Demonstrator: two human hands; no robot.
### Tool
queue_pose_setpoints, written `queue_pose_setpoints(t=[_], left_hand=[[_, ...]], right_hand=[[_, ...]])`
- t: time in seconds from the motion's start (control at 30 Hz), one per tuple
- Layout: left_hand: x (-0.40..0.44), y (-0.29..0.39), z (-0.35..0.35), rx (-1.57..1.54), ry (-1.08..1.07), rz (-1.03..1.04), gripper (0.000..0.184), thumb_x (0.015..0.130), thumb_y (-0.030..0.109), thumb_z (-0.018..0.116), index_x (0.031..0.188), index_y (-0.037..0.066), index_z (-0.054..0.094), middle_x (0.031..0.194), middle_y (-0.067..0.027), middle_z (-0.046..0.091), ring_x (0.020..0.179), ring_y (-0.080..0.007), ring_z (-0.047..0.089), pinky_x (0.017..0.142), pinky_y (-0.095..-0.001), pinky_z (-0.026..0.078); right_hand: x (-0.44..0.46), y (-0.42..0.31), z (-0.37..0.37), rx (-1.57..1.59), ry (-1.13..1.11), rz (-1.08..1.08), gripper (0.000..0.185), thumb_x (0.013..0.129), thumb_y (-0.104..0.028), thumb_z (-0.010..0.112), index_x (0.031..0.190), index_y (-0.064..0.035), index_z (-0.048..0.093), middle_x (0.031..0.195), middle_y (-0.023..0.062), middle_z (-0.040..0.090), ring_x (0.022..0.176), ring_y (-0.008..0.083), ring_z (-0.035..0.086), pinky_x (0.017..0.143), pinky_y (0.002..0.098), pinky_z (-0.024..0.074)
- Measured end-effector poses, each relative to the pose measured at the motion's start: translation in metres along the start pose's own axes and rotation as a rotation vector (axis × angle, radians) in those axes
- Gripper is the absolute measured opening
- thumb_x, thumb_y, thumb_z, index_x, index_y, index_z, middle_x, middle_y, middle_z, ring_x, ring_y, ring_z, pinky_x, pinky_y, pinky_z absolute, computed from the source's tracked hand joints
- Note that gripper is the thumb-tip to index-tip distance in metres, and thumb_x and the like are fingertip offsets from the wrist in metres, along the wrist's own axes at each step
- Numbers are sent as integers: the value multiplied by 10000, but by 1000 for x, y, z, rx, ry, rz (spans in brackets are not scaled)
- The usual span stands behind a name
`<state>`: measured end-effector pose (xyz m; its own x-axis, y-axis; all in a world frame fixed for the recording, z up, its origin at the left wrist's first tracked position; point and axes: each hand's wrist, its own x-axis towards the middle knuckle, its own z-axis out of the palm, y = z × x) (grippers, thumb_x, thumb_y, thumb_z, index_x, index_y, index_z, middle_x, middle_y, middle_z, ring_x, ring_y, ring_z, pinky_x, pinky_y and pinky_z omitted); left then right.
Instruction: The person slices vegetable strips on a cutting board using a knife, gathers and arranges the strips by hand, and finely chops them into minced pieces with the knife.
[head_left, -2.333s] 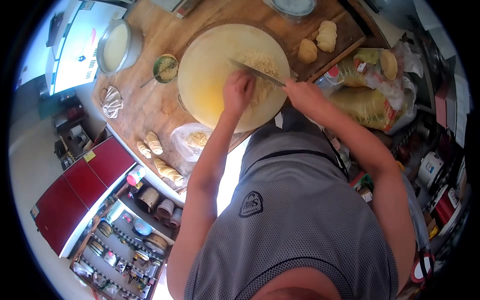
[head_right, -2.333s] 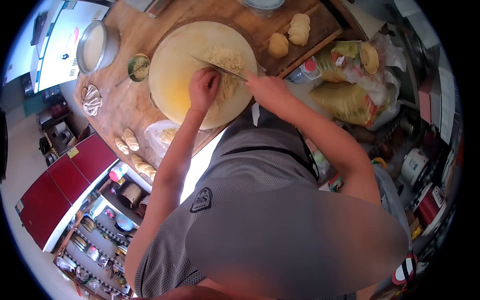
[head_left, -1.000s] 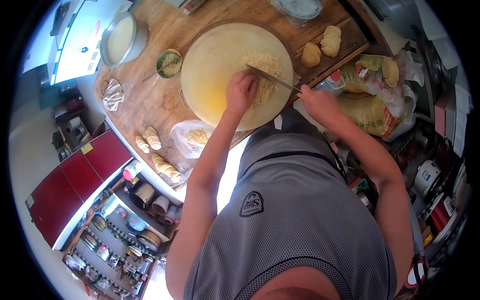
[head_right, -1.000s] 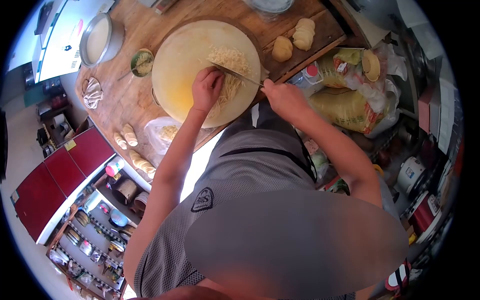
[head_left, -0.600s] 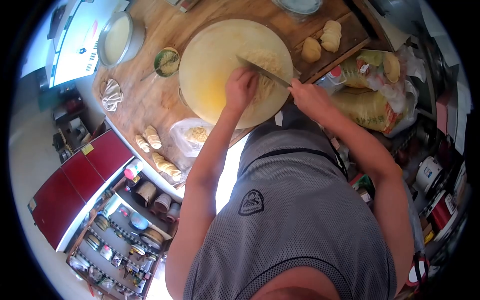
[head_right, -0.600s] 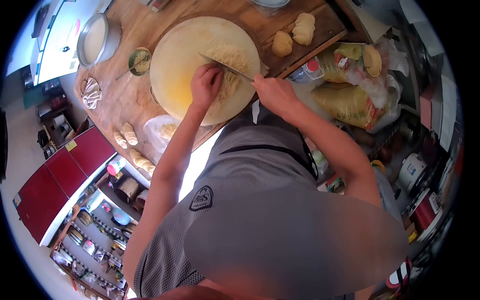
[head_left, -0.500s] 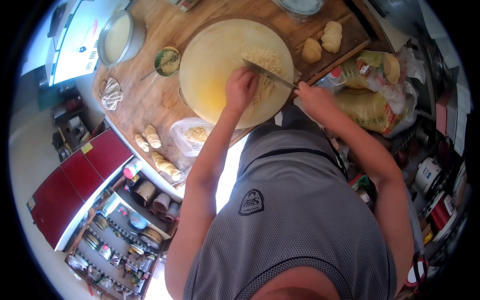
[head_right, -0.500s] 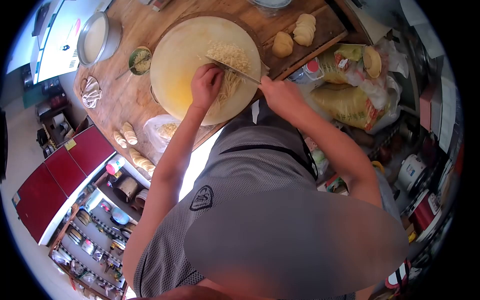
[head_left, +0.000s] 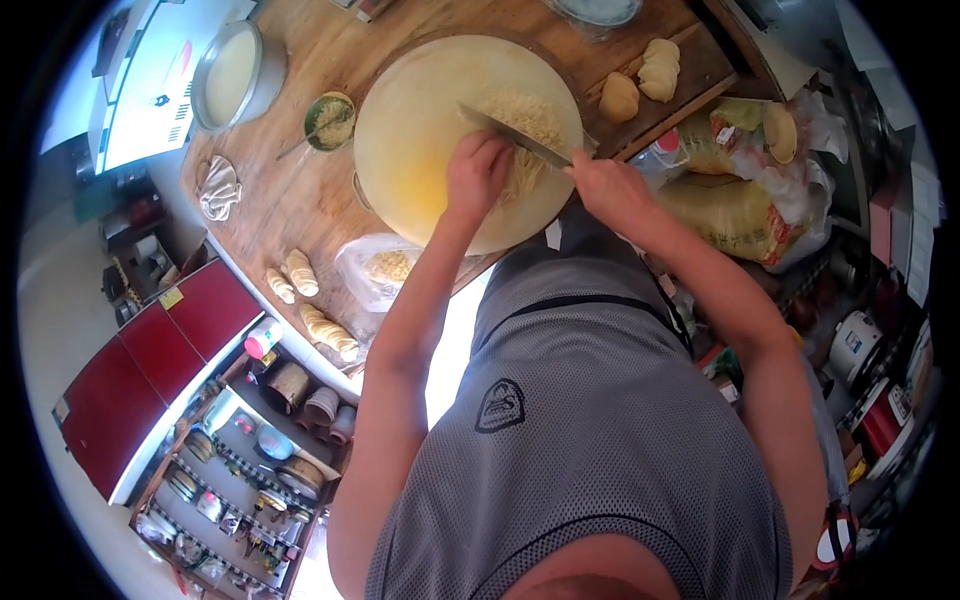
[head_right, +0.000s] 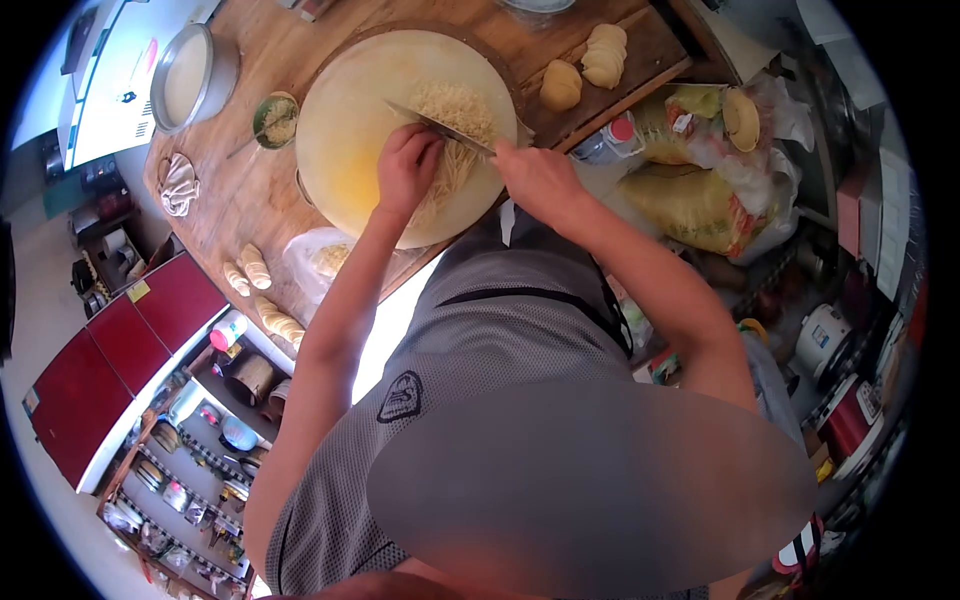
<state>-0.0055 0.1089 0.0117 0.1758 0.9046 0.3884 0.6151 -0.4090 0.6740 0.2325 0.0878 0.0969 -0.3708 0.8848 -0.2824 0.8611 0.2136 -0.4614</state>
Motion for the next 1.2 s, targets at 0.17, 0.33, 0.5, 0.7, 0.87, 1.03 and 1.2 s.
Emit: queue_pose_setpoints(t=[0.17, 0.33, 0.5, 0.7, 0.87, 1.03, 1.2], left_hand=[[2, 8, -17, -253, -104, -179, 113, 871, 65, 773, 977, 35, 746, 1040, -130, 704, 923, -332, 680, 811, -388, 564], [-8, -3, -7, -132, -36, -13, 138, 848, 44, 772, 980, 49, 733, 1051, -115, 695, 938, -332, 668, 818, -397, 552], [-9, -5, -3, -58, -13, 46, 116, 830, 29, 764, 936, 50, 721, 1034, -109, 693, 949, -328, 656, 827, -409, 537], [-5, -3, -4, -51, 1, 73, 85, 836, 36, 755, 912, 45, 715, 1021, -114, 699, 945, -332, 657, 829, -410, 537], [-6, -3, -1, -22, -5, 47, 80, 839, 42, 749, 913, 48, 718, 1017, -110, 705, 944, -327, 660, 830, -409, 539], [-5, -3, 0, -1, -14, 52, 84, 837, 37, 747, 915, 52, 720, 1020, -107, 706, 945, -325, 661, 827, -406, 539], [-5, -2, -2, -11, -16, 48, 100, 831, 31, 754, 924, 52, 723, 1023, -108, 705, 940, -325, 661, 824, -403, 539]], right_hand=[[-18, 20, 3, -8, -39, 86, 242, 1054, -272, 530, 1004, -36, 544, 750, 220, 691, 753, 454, 688, 662, 566, 532], [-22, 16, 2, -40, 49, 6, 240, 1049, -269, 549, 984, -40, 523, 720, 213, 674, 739, 449, 683, 651, 566, 525], [-26, 11, 7, -93, 68, -1, 237, 1047, -257, 554, 970, -36, 518, 706, 206, 672, 724, 435, 690, 641, 555, 534], [-28, 8, 8, -130, 85, -9, 234, 1050, -251, 546, 967, -34, 517, 702, 199, 680, 717, 423, 702, 628, 543, 548], [-26, 8, 5, -123, 72, -20, 238, 1053, -255, 539, 966, -34, 520, 715, 202, 687, 720, 418, 706, 630, 545, 549], [-23, 4, 7, -85, 7, 25, 235, 1058, -257, 522, 994, -32, 538, 737, 203, 699, 731, 413, 713, 637, 536, 556], [-16, 10, 10, -32, 49, -14, 232, 1057, -256, 521, 994, -34, 542, 759, 199, 706, 749, 414, 715, 646, 535, 556]])
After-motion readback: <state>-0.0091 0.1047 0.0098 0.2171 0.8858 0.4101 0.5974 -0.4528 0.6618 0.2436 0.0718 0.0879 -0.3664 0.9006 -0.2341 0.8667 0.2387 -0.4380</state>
